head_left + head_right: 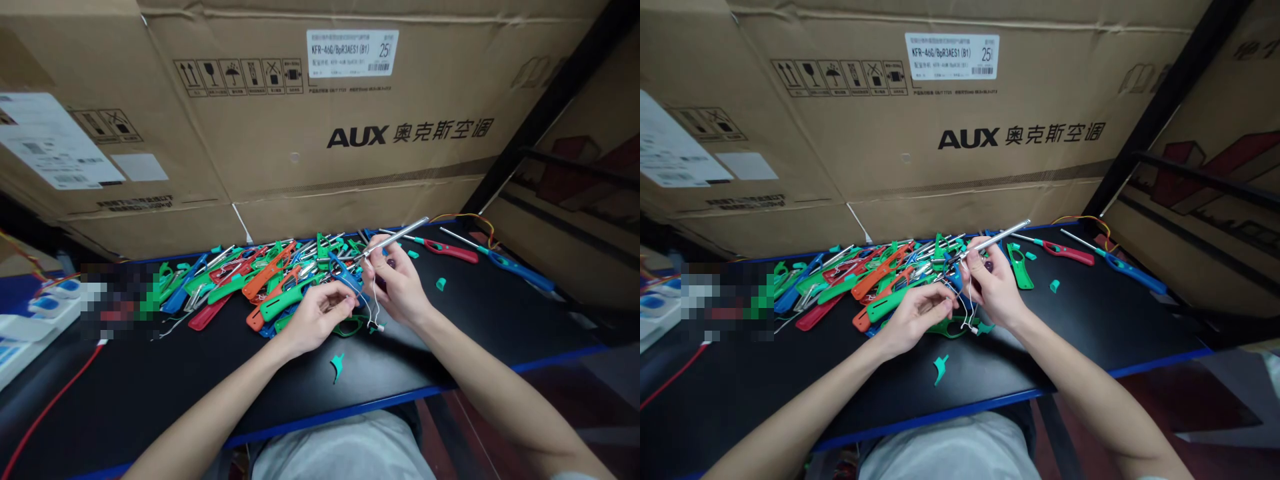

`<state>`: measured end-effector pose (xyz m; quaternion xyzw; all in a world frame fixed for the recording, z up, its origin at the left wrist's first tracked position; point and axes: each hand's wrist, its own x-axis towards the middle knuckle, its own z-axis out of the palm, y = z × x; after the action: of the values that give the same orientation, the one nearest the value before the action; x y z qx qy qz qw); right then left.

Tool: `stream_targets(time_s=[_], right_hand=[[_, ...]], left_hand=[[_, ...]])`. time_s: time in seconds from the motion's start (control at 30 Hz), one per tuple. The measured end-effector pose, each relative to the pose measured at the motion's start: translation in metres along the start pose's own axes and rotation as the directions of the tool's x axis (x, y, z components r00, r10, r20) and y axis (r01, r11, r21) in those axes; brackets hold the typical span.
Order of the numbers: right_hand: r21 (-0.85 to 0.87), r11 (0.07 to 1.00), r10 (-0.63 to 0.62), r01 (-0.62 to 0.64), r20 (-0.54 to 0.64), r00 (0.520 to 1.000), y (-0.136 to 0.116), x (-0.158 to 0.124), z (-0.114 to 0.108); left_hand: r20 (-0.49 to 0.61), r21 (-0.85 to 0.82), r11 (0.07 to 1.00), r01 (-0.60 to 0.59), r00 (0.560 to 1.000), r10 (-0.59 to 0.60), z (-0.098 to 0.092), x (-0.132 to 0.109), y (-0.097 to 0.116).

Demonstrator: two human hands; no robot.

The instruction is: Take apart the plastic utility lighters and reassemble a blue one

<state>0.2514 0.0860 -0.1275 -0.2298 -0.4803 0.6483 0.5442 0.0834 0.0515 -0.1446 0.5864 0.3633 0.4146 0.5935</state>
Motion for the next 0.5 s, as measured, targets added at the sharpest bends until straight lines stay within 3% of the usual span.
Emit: stream_targets(time_s=[0.13,0.37,0.5], right_hand=[[0.001,1.000,-0.011,0.011,0.002,1.000,0.001,0.000,-0.001],[-0.001,0.999,-0.042,0.042,-0.033,0.999,0.000,0.002,-0.002],[0.002,0.999,-0.037,0.038,-0.038,0.999,-0.001,0.002,-0.002]], left_hand=[[0.004,-0.016,1.000,-0.020,1.000,0.020,-0.004,0.001,0.001],[0.085,-0.256,0.959,0.123,0.991,-0.104,-0.009,0.003,-0.010],[0.047,-0.226,0.969,0.103,0.994,-0.095,-0.007,0.003,-0.009]])
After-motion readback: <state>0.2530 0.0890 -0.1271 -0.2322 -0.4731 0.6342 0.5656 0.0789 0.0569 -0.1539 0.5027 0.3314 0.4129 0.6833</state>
